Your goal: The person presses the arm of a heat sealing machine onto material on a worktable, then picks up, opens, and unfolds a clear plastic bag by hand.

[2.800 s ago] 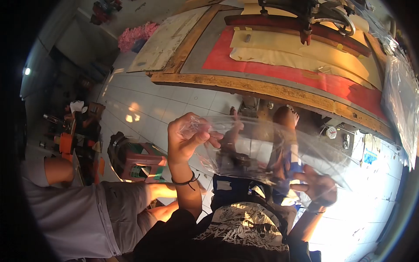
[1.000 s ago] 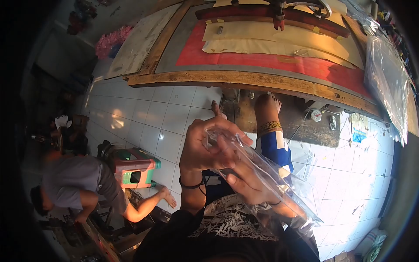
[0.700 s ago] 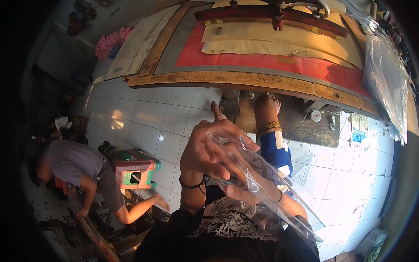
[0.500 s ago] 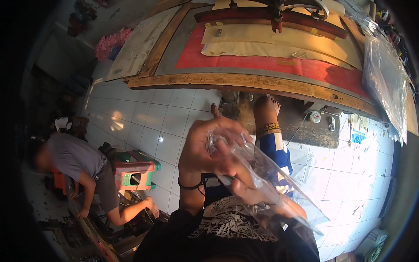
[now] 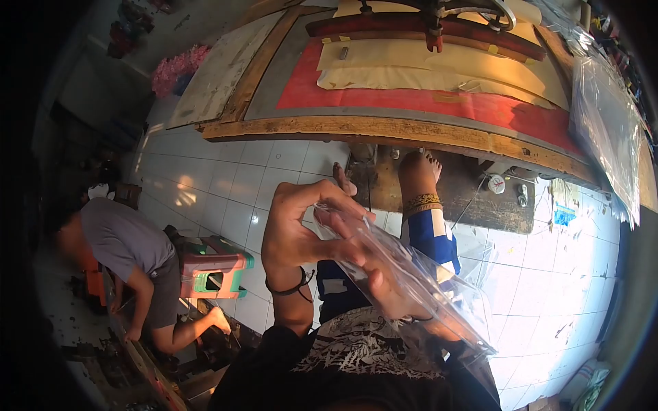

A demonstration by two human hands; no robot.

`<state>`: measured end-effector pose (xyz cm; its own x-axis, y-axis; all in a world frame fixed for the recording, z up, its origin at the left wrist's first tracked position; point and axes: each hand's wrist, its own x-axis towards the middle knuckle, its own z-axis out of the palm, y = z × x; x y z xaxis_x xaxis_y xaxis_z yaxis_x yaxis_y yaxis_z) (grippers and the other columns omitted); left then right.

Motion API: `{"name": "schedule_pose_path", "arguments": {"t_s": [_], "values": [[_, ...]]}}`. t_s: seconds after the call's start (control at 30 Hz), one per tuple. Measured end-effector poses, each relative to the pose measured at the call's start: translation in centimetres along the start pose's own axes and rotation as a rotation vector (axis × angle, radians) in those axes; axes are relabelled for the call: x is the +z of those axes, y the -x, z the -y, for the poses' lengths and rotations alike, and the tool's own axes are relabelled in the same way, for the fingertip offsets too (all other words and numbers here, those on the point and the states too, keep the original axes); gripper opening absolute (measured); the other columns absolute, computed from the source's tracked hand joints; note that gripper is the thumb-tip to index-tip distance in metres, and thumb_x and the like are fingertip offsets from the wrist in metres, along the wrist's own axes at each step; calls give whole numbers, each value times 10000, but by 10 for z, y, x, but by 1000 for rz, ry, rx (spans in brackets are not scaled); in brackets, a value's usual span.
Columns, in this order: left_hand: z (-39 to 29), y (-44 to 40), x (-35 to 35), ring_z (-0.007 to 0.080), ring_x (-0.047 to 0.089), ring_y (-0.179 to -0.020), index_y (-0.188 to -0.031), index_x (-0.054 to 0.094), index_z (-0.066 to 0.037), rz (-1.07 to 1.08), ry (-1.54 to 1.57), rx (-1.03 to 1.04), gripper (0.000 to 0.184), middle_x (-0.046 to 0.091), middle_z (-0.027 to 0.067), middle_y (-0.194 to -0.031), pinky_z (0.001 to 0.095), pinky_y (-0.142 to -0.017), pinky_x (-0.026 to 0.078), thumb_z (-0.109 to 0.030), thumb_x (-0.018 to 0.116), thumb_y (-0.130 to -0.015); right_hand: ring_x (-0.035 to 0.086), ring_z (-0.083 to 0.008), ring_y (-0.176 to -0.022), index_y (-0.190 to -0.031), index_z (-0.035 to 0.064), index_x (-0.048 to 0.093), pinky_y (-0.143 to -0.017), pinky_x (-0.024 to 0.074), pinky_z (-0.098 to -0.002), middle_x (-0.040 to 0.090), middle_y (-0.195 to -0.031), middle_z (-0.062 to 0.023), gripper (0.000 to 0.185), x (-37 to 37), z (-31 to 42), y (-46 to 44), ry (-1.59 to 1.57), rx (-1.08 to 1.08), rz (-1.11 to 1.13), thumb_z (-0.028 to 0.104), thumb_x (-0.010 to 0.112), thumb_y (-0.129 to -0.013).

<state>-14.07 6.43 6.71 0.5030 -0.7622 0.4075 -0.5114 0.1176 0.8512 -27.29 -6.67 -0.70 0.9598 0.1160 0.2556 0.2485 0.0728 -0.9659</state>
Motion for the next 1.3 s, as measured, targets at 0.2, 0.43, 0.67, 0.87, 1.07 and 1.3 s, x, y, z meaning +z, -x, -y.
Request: {"name": "schedule_pose_path", "arguments": {"t_s": [0.2, 0.43, 0.67, 0.87, 1.07, 1.3], "values": [[13, 1, 2, 83, 650, -609, -928, 716, -66, 45, -103, 37, 507, 713, 42, -764, 184, -565, 473, -456, 856, -637, 207, -327, -1418, -1465, -49, 234, -1154, 143, -411, 249, -1523, -201, 989, 13, -24, 12, -131, -5, -80, 728, 67, -878], [5, -2, 4, 36, 577, -546, -913, 701, -44, 87, 15, -159, 508, 712, 49, -750, 173, -576, 436, -421, 873, -619, 262, -319, -1403, -1448, -10, 326, -1156, 136, -387, 321, -1499, -186, 997, 27, -17, -1, -162, 39, -256, 770, 116, -865], [13, 1, 10, 68, 648, -570, -895, 673, -13, 17, 169, -151, 450, 711, 74, -739, 185, -581, 486, -303, 895, -632, 249, -294, -1404, -1464, -67, 201, -1149, 153, -391, 275, -1503, -195, 1133, 5, -26, 0, -194, 115, -7, 842, 89, -797], [23, 1, 9, 129, 695, -744, -975, 656, -9, 18, 209, -66, 537, 714, 84, -850, 255, -693, 532, -322, 901, -614, 239, -293, -1407, -1470, -87, 148, -1151, 138, -380, 255, -1509, -197, 1239, 4, 0, -12, -75, 178, 4, 899, 53, -726], [32, 12, 1, 162, 686, -930, -1176, 558, -45, 174, -8, -139, 727, 706, 48, -1008, 335, -935, 462, -372, 885, -617, 233, -278, -1416, -1473, -81, 148, -1149, 142, -372, 255, -1510, -208, 1203, -3, -10, -5, -13, 142, -27, 879, 74, -753], [28, 13, 4, 142, 704, -831, -1038, 580, -3, 99, 262, -304, 439, 721, 90, -926, 275, -852, 522, -194, 827, -730, 386, -292, -1300, -1431, -61, 294, -1079, 270, -371, 405, -1399, -206, 916, 3, -2, -13, -235, 81, -99, 673, 105, -917]]}}
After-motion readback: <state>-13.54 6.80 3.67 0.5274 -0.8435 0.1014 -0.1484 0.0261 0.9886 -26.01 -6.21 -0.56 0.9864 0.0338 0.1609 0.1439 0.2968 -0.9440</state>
